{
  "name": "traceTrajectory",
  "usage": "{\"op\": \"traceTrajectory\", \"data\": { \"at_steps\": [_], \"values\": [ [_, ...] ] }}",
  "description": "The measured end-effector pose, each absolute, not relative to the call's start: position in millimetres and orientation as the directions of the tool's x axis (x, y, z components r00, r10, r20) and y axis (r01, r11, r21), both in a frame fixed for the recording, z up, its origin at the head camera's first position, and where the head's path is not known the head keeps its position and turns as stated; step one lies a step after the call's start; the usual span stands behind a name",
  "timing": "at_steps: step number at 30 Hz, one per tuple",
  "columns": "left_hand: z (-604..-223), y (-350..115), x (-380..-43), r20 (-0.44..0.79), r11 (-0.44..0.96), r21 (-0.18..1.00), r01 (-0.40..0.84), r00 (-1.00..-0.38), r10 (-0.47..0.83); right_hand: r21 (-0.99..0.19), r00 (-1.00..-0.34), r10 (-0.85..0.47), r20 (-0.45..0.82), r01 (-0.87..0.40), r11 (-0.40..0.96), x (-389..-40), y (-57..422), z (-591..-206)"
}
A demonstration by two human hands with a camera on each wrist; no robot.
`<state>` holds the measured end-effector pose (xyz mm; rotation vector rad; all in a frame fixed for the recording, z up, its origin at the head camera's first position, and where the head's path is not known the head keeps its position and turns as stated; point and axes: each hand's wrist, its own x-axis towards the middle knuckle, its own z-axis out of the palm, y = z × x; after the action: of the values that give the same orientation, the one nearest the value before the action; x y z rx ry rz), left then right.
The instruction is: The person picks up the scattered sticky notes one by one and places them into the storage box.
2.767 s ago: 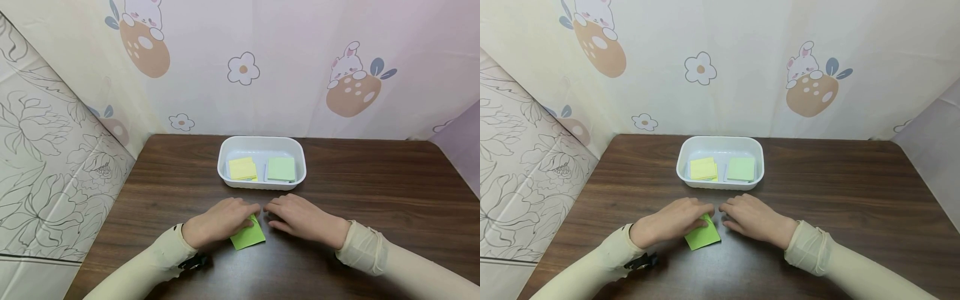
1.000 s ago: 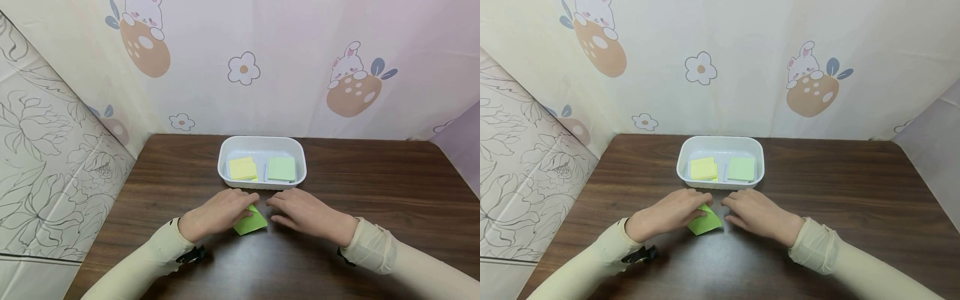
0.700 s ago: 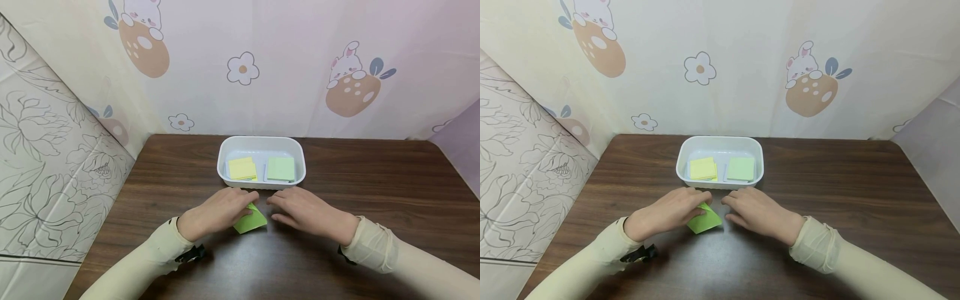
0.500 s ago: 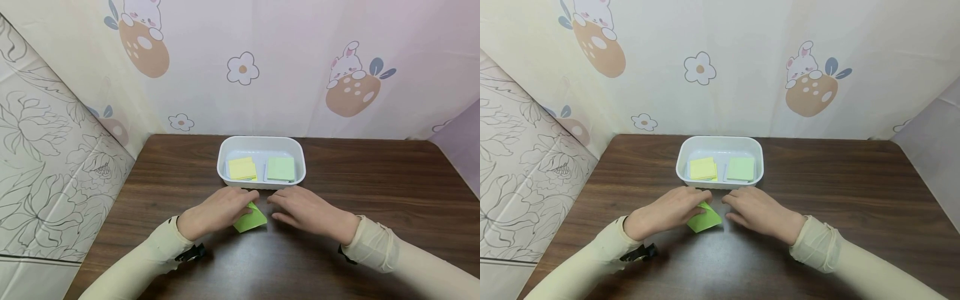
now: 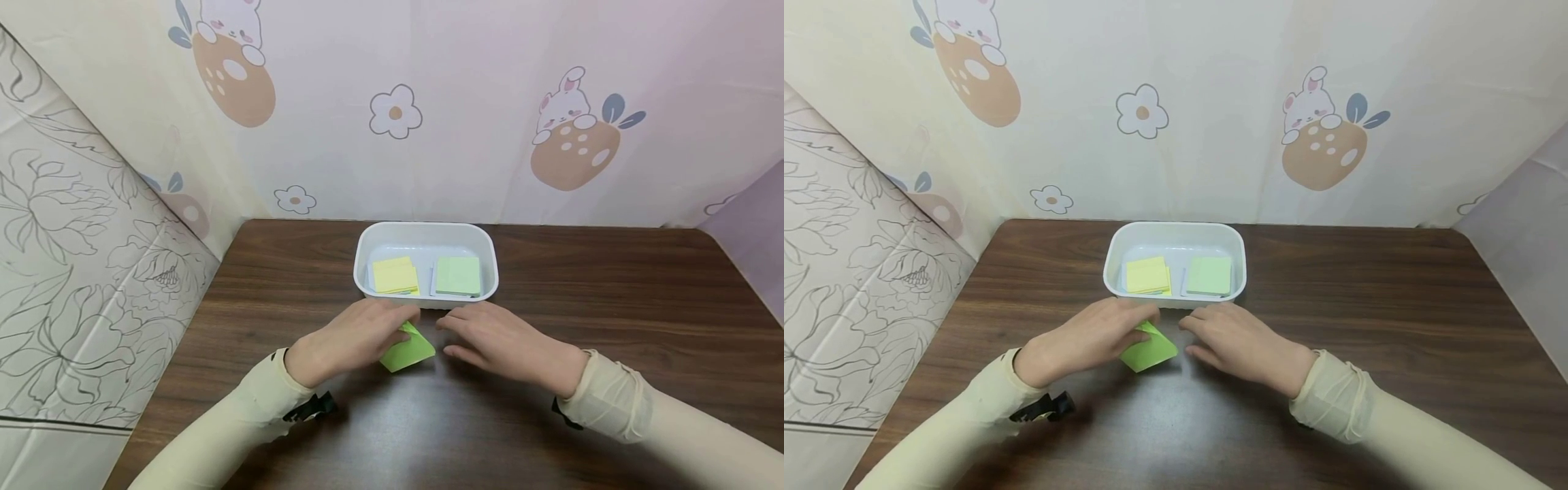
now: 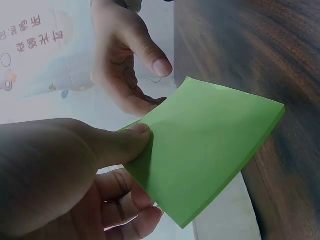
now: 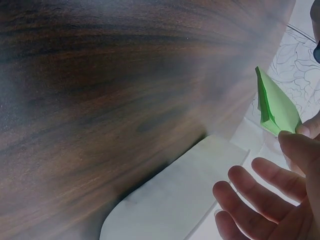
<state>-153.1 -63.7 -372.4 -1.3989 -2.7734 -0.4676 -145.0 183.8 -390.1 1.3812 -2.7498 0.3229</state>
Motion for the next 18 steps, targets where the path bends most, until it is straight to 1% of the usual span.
{"op": "traceTrajectory", "data": {
  "at_steps": [18],
  "values": [
    [-366.1, -64.1, -158.2, 0.144, 0.555, 0.248, 0.794, -0.596, 0.790, -0.165, -0.603, -0.786, 0.132, -0.796, 0.583, -147.0, 184.0, -389.7]
  ]
}}
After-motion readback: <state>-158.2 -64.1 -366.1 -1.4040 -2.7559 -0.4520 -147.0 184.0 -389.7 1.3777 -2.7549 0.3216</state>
